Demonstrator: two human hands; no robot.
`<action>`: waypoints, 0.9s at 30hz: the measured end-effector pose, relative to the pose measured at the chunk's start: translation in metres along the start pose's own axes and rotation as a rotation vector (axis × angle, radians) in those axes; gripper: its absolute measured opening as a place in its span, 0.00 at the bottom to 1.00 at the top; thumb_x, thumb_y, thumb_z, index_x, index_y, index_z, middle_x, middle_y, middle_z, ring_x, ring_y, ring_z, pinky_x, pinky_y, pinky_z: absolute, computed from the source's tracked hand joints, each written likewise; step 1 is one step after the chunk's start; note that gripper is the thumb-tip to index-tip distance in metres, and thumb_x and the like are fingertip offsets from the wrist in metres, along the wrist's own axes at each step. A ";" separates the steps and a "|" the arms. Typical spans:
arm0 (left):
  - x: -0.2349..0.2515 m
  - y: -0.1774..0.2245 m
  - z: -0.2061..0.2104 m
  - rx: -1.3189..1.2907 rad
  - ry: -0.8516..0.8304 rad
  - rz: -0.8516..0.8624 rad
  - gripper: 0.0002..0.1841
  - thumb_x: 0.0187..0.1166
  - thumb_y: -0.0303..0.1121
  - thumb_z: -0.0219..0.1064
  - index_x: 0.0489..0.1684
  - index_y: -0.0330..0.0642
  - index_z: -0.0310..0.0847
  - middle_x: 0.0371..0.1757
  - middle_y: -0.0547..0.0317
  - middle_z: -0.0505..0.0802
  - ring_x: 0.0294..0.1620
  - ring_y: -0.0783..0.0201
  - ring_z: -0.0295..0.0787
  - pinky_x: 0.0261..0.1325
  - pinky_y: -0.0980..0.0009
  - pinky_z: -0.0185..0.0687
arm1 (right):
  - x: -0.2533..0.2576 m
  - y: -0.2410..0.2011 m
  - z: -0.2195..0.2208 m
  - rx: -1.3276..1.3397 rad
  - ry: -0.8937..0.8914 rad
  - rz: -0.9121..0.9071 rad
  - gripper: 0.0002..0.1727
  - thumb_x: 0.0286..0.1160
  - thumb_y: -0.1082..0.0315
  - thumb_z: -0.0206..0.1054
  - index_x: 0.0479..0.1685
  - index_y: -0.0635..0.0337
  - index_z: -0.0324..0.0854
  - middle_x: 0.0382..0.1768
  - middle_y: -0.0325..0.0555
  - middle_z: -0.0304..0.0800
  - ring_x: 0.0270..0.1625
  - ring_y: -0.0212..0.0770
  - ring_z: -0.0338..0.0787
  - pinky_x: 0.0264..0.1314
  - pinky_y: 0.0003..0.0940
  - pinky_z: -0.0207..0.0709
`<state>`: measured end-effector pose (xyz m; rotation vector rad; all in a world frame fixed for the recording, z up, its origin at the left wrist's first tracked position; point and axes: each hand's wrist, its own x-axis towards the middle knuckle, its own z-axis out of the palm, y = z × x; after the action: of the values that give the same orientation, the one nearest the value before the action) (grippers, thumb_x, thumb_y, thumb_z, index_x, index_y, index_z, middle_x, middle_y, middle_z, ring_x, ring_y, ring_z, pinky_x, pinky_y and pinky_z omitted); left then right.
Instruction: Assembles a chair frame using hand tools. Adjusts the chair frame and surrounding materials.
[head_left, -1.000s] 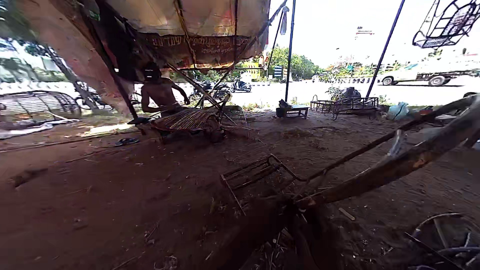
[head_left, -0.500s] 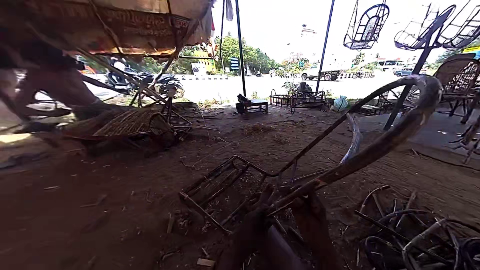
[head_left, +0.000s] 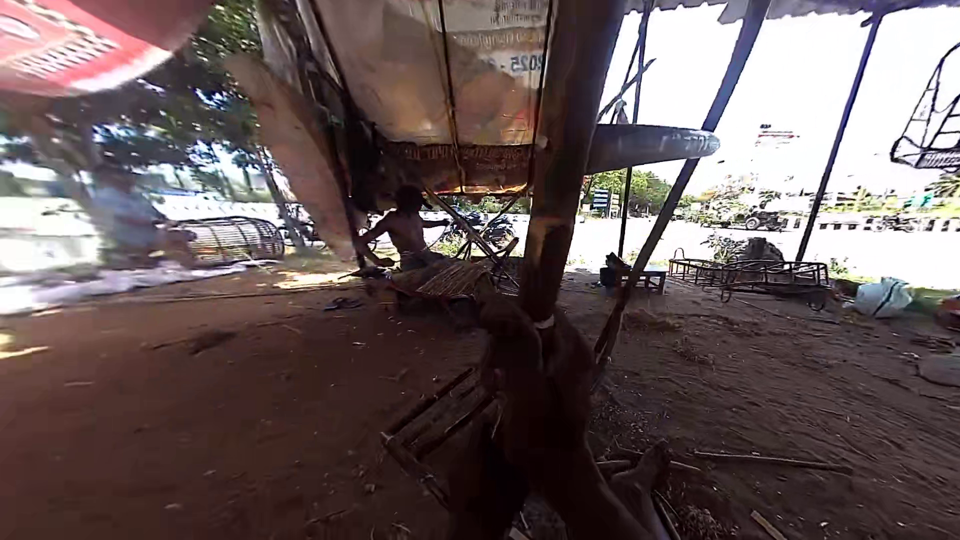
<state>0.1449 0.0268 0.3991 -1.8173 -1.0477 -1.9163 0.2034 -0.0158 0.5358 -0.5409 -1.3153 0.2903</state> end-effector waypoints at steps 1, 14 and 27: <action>-0.001 -0.014 -0.012 0.062 -0.005 0.037 0.28 0.86 0.51 0.52 0.30 0.32 0.83 0.16 0.54 0.86 0.17 0.64 0.86 0.23 0.65 0.82 | -0.010 0.000 0.006 0.074 -0.019 -0.011 0.22 0.86 0.41 0.58 0.36 0.50 0.78 0.15 0.32 0.70 0.12 0.28 0.70 0.11 0.24 0.67; -0.086 -0.141 -0.112 0.135 -1.108 -0.314 0.25 0.92 0.48 0.54 0.75 0.39 0.75 0.65 0.40 0.87 0.53 0.45 0.93 0.56 0.48 0.91 | -0.212 0.190 0.059 0.390 0.178 0.817 0.29 0.88 0.39 0.50 0.49 0.57 0.80 0.40 0.37 0.87 0.49 0.31 0.86 0.62 0.32 0.80; -0.175 -0.148 -0.081 0.207 -0.964 -0.227 0.21 0.85 0.43 0.68 0.68 0.38 0.82 0.58 0.44 0.90 0.43 0.49 0.94 0.43 0.49 0.92 | -0.448 0.172 -0.055 -0.834 -1.149 1.356 0.52 0.69 0.36 0.70 0.89 0.58 0.57 0.64 0.63 0.88 0.62 0.65 0.90 0.59 0.67 0.82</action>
<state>0.0152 0.0284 0.1940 -2.6132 -1.6942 -0.8790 0.1652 -0.1042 0.0630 -2.2015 -1.9452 1.3259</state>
